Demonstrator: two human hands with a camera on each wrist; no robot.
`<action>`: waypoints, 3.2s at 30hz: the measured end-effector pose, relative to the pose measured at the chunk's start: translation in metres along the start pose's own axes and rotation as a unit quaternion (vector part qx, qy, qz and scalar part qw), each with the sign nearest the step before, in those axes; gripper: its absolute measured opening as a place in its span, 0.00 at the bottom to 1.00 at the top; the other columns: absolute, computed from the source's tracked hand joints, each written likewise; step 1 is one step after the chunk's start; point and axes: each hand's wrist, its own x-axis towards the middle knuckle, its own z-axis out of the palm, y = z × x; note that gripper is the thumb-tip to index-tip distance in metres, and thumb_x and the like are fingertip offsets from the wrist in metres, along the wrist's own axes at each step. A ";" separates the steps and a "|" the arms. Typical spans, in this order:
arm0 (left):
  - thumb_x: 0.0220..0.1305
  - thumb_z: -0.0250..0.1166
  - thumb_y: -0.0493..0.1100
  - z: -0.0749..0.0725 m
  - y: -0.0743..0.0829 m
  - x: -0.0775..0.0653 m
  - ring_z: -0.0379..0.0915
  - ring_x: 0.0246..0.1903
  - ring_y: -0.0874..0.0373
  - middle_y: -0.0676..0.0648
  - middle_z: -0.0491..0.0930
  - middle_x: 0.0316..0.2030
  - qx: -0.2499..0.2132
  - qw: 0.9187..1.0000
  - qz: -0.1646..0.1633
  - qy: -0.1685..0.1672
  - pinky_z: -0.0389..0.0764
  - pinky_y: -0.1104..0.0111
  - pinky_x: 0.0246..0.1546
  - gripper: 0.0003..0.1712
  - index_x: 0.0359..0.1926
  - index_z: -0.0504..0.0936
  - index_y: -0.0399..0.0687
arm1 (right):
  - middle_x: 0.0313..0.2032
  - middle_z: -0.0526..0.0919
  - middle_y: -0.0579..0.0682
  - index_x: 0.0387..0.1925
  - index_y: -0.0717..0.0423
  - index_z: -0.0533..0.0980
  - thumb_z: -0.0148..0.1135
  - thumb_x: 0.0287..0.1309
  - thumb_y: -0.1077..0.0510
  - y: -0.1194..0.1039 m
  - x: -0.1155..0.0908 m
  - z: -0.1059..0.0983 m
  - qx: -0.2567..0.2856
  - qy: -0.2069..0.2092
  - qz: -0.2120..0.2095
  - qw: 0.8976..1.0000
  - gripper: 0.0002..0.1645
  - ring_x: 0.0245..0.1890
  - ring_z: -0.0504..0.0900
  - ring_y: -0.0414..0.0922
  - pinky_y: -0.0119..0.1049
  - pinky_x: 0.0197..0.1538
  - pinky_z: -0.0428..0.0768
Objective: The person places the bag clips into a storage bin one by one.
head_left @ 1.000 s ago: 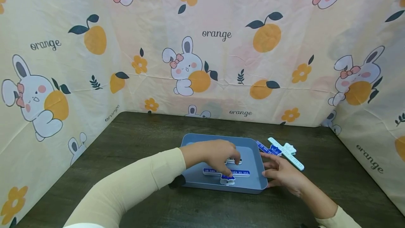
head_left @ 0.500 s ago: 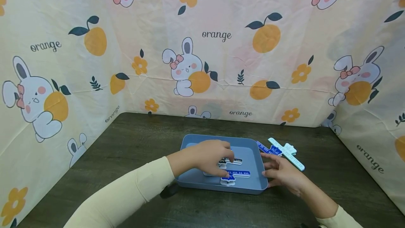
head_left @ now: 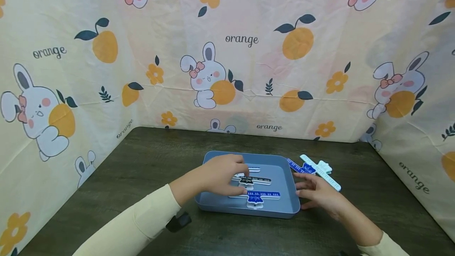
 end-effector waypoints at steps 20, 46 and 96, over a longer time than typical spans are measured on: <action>0.59 0.70 0.50 -0.004 -0.014 -0.036 0.71 0.37 0.60 0.53 0.76 0.41 -0.033 0.996 -0.038 0.077 0.75 0.67 0.38 0.16 0.46 0.83 0.51 | 0.47 0.80 0.64 0.56 0.73 0.70 0.62 0.58 0.66 -0.008 -0.017 -0.012 -0.121 0.049 -0.036 0.991 0.25 0.41 0.80 0.51 0.46 0.36 0.83; 0.57 0.72 0.44 0.004 -0.036 -0.079 0.75 0.36 0.59 0.54 0.76 0.42 -0.085 0.972 -0.155 0.152 0.76 0.69 0.32 0.15 0.46 0.83 0.51 | 0.42 0.82 0.57 0.45 0.61 0.80 0.72 0.49 0.65 -0.004 -0.022 -0.023 -0.416 0.178 -0.176 0.874 0.18 0.37 0.82 0.50 0.43 0.34 0.79; 0.61 0.59 0.26 0.044 -0.077 -0.077 0.78 0.44 0.45 0.30 0.69 0.58 -0.565 0.737 -0.359 0.094 0.84 0.53 0.30 0.39 0.72 0.56 0.35 | 0.50 0.75 0.68 0.52 0.65 0.78 0.75 0.45 0.64 -0.002 0.050 -0.048 -0.533 0.070 -0.158 0.828 0.29 0.48 0.77 0.64 0.59 0.48 0.77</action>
